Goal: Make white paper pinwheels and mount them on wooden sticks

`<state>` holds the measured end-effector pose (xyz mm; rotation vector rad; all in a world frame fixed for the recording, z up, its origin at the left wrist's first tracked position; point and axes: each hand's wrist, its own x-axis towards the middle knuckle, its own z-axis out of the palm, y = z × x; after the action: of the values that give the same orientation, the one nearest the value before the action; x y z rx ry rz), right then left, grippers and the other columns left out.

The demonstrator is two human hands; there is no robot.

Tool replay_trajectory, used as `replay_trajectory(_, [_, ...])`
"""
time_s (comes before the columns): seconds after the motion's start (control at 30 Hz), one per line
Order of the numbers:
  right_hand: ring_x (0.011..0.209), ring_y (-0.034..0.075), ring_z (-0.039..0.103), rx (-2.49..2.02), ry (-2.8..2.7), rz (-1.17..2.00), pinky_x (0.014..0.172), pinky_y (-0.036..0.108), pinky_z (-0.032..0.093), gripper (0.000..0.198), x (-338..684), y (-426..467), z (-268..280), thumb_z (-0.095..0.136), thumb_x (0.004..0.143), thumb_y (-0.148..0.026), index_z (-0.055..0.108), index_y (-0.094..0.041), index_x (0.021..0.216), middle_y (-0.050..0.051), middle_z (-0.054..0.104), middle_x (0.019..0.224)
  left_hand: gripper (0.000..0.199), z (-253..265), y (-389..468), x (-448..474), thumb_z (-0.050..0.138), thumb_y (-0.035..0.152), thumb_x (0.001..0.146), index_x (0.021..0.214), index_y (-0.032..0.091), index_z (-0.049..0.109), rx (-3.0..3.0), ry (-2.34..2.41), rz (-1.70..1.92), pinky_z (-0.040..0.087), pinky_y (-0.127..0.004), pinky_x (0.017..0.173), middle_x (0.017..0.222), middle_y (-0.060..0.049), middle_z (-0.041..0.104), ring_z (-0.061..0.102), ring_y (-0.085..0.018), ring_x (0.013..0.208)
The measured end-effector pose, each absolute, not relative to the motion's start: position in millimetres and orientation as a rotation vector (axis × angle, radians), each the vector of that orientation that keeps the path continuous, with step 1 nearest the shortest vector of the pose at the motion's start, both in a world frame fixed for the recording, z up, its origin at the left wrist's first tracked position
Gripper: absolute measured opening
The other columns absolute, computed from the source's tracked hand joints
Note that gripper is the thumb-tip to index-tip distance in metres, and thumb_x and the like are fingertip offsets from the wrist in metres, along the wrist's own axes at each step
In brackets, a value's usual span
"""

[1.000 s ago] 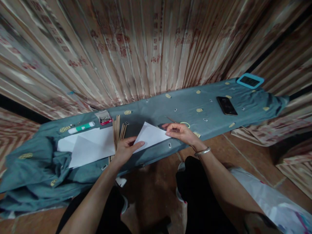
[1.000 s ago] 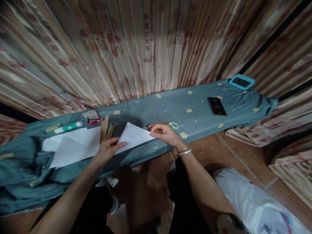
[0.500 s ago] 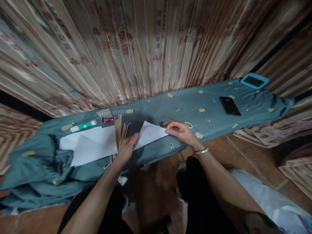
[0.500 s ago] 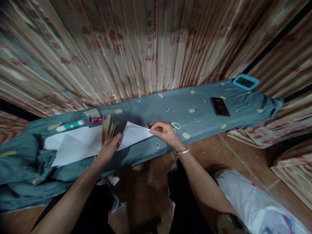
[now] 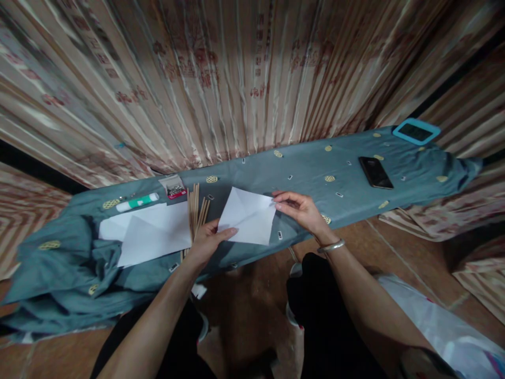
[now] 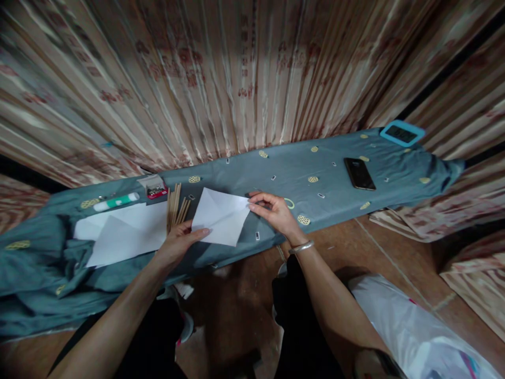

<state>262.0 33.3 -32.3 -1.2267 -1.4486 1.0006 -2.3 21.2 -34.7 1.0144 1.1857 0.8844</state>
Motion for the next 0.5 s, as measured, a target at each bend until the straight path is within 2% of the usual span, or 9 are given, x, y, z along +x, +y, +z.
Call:
replay_trajectory(0.1, [0.103,0.023,0.065,-1.416,-1.483,0.719,0.093,0.040,0.049,0.025,279.2,35.9,-36.8,0.064,0.078,-0.040,0.069,-0.022,0.094,0.007,0.070,0.111,0.054,-38.5,24.3,-3.6,0.085,0.039,0.047,0.093,0.015,0.073,0.965,1.204,0.948,0.049,-0.031,0.072,0.086,-0.006,0.074,0.065,-0.019,0.074])
replay_trajectory(0.23, [0.103,0.029,0.064,-1.870,-1.738,0.213,0.092,0.043,0.047,0.025,301.9,31.4,-43.3,0.056,0.082,-0.027,0.068,-0.018,0.102,0.013,0.069,0.110,0.058,-39.3,28.8,-5.2,0.085,0.041,0.046,0.095,0.012,0.072,0.934,1.275,1.028,0.050,-0.031,0.068,0.078,-0.006,0.073,0.065,-0.020,0.069])
replay_trajectory(0.5, [0.091,0.035,0.067,-2.174,-2.049,-0.027,0.078,0.042,0.050,0.027,303.1,23.1,-45.4,0.054,0.083,-0.022,0.066,-0.012,0.104,0.021,0.071,0.097,0.051,-38.2,38.9,-12.9,0.082,0.040,0.052,0.092,0.011,0.072,1.012,1.395,1.220,0.049,-0.028,0.058,0.072,-0.003,0.071,0.061,-0.016,0.059])
